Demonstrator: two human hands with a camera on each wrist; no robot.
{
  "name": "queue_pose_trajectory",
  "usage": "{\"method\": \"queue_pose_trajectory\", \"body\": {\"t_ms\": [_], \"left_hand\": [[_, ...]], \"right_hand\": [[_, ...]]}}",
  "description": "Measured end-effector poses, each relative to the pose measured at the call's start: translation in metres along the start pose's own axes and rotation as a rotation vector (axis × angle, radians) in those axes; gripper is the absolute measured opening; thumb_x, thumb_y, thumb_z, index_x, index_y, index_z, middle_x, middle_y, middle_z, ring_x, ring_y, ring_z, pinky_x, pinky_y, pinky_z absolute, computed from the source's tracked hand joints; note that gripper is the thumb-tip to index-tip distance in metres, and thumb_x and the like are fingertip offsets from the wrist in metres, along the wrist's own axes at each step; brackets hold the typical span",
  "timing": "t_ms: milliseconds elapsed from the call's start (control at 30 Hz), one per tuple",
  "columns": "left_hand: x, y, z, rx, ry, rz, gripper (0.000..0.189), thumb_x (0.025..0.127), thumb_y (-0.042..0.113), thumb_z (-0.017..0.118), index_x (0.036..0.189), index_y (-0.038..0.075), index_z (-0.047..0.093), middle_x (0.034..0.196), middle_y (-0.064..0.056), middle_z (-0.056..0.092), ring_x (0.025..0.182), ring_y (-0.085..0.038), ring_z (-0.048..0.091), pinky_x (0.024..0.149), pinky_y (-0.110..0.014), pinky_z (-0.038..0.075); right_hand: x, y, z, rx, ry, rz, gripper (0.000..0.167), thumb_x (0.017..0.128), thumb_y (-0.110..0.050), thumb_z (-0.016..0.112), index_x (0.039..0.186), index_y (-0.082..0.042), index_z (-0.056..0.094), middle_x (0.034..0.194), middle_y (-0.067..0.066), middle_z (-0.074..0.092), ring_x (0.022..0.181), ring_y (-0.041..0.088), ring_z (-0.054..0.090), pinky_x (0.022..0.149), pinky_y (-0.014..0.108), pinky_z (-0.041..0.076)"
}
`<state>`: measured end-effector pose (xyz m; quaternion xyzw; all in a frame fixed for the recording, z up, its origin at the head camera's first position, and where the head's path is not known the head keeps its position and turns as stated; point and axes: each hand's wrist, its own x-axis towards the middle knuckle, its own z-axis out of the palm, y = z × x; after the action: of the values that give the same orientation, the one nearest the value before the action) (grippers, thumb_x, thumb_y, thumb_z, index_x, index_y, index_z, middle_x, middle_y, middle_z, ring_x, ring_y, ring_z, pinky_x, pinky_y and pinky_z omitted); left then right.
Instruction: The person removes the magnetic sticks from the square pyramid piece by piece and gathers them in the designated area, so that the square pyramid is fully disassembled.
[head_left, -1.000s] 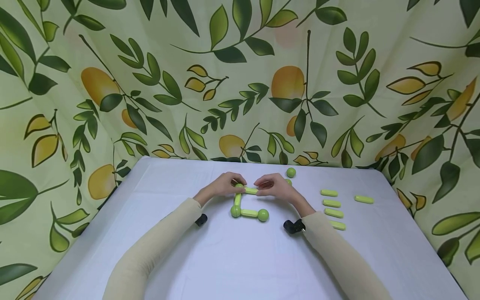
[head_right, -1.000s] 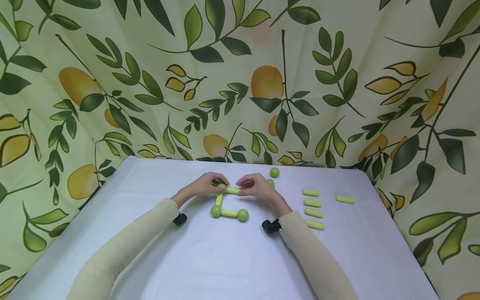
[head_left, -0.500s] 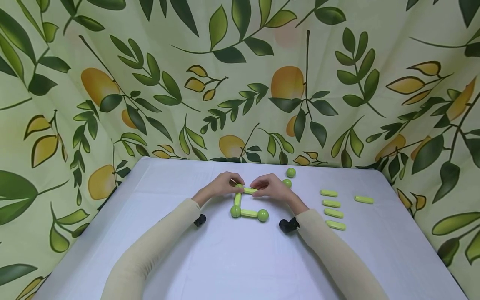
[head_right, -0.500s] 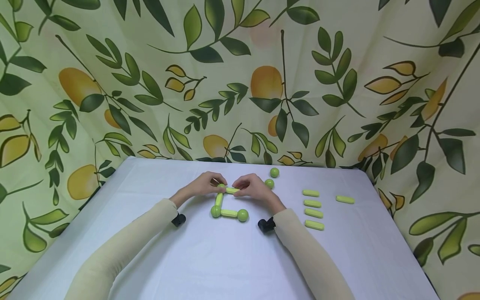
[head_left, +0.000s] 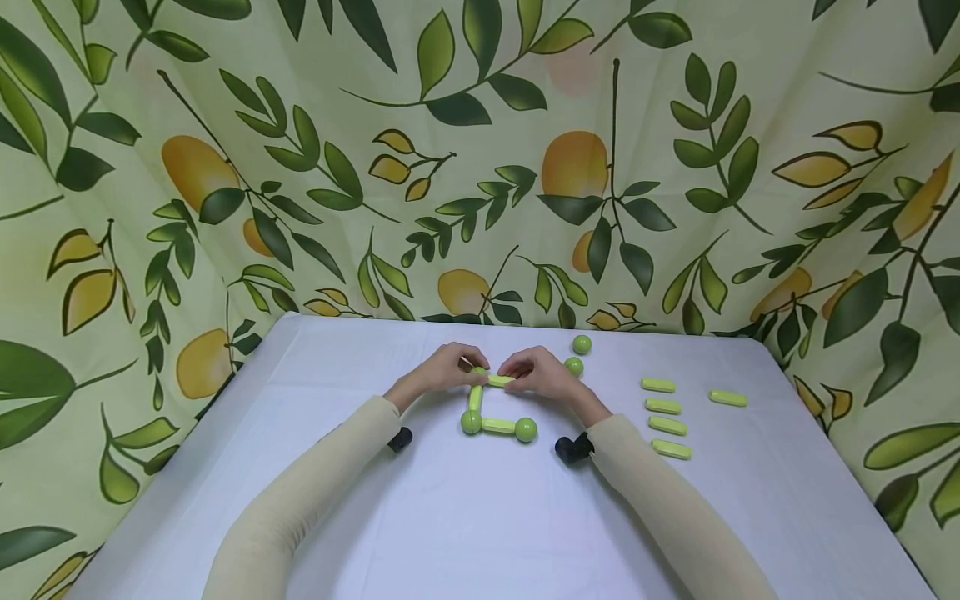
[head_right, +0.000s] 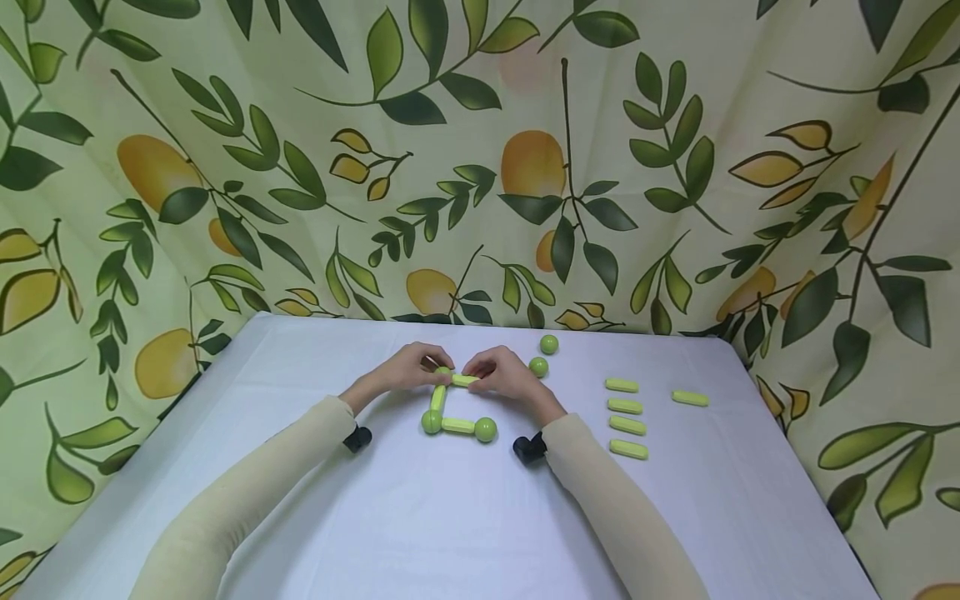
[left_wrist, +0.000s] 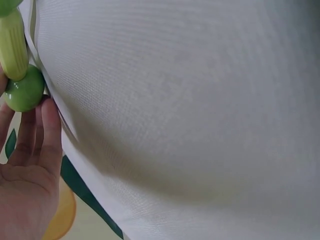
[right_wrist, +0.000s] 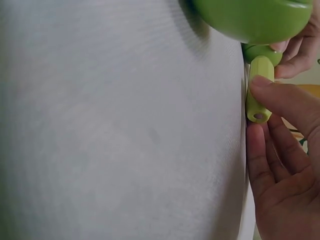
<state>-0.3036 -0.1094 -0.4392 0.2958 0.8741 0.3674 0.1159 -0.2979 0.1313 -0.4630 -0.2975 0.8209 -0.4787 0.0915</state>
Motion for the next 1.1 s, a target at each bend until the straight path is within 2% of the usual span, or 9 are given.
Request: {"method": "queue_pose_trajectory", "body": {"t_ms": [267, 433, 667, 800, 933, 1033, 1100], "left_hand": [[0.0, 0.0, -0.001, -0.015, -0.015, 0.026, 0.017, 0.094, 0.006, 0.074, 0.109, -0.002, 0.072, 0.105, -0.004, 0.072, 0.105, -0.021, 0.064, 0.092, -0.029, 0.052], [0.002, -0.002, -0.001, -0.004, -0.02, 0.044, 0.016, 0.094, 0.006, 0.074, 0.108, -0.002, 0.072, 0.105, -0.004, 0.072, 0.105, -0.02, 0.064, 0.093, -0.029, 0.053], [0.004, -0.002, -0.001, 0.012, -0.029, 0.046, 0.017, 0.094, 0.007, 0.075, 0.109, 0.0, 0.073, 0.106, -0.004, 0.072, 0.107, -0.02, 0.064, 0.093, -0.029, 0.052], [0.003, -0.001, -0.001, 0.018, -0.023, 0.032, 0.017, 0.093, 0.008, 0.076, 0.109, 0.001, 0.073, 0.108, -0.005, 0.072, 0.108, -0.022, 0.064, 0.093, -0.03, 0.052], [0.002, -0.001, -0.002, 0.021, -0.014, 0.025, 0.017, 0.093, 0.009, 0.076, 0.109, 0.002, 0.073, 0.107, -0.003, 0.072, 0.107, -0.022, 0.064, 0.093, -0.03, 0.052], [0.001, -0.002, -0.002, 0.032, -0.009, 0.048, 0.017, 0.093, 0.008, 0.076, 0.108, 0.001, 0.073, 0.105, -0.002, 0.072, 0.104, -0.019, 0.064, 0.092, -0.03, 0.053], [0.0, -0.003, -0.002, 0.034, -0.007, 0.05, 0.018, 0.093, 0.009, 0.076, 0.109, 0.001, 0.073, 0.105, -0.002, 0.071, 0.103, -0.018, 0.064, 0.092, -0.03, 0.053]], "right_hand": [[-0.001, 0.003, -0.002, 0.042, -0.009, -0.001, 0.018, 0.087, 0.002, 0.079, 0.105, 0.0, 0.076, 0.098, 0.005, 0.073, 0.087, 0.018, 0.063, 0.08, 0.028, 0.052], [-0.001, 0.005, -0.002, 0.076, -0.016, -0.003, 0.019, 0.087, 0.002, 0.079, 0.106, 0.003, 0.076, 0.1, 0.011, 0.073, 0.089, 0.022, 0.064, 0.081, 0.027, 0.052], [-0.001, 0.005, -0.006, 0.067, -0.036, -0.002, 0.02, 0.089, 0.003, 0.076, 0.108, 0.008, 0.073, 0.104, 0.019, 0.073, 0.09, 0.023, 0.064, 0.078, 0.025, 0.051], [-0.007, -0.016, -0.012, 0.054, -0.045, -0.01, 0.02, 0.089, 0.007, 0.074, 0.107, 0.012, 0.072, 0.105, 0.025, 0.071, 0.093, 0.029, 0.064, 0.08, 0.029, 0.052], [-0.019, -0.035, -0.022, 0.044, -0.013, -0.015, 0.019, 0.088, 0.007, 0.075, 0.107, 0.011, 0.072, 0.104, 0.021, 0.072, 0.096, 0.028, 0.067, 0.086, 0.036, 0.053], [-0.025, -0.036, -0.028, 0.044, 0.01, -0.006, 0.019, 0.089, 0.006, 0.075, 0.107, 0.009, 0.073, 0.105, 0.02, 0.072, 0.098, 0.028, 0.067, 0.089, 0.039, 0.053], [-0.029, -0.035, -0.032, 0.048, 0.02, 0.002, 0.019, 0.089, 0.007, 0.074, 0.108, 0.011, 0.072, 0.107, 0.022, 0.071, 0.1, 0.033, 0.066, 0.089, 0.04, 0.054]]}}
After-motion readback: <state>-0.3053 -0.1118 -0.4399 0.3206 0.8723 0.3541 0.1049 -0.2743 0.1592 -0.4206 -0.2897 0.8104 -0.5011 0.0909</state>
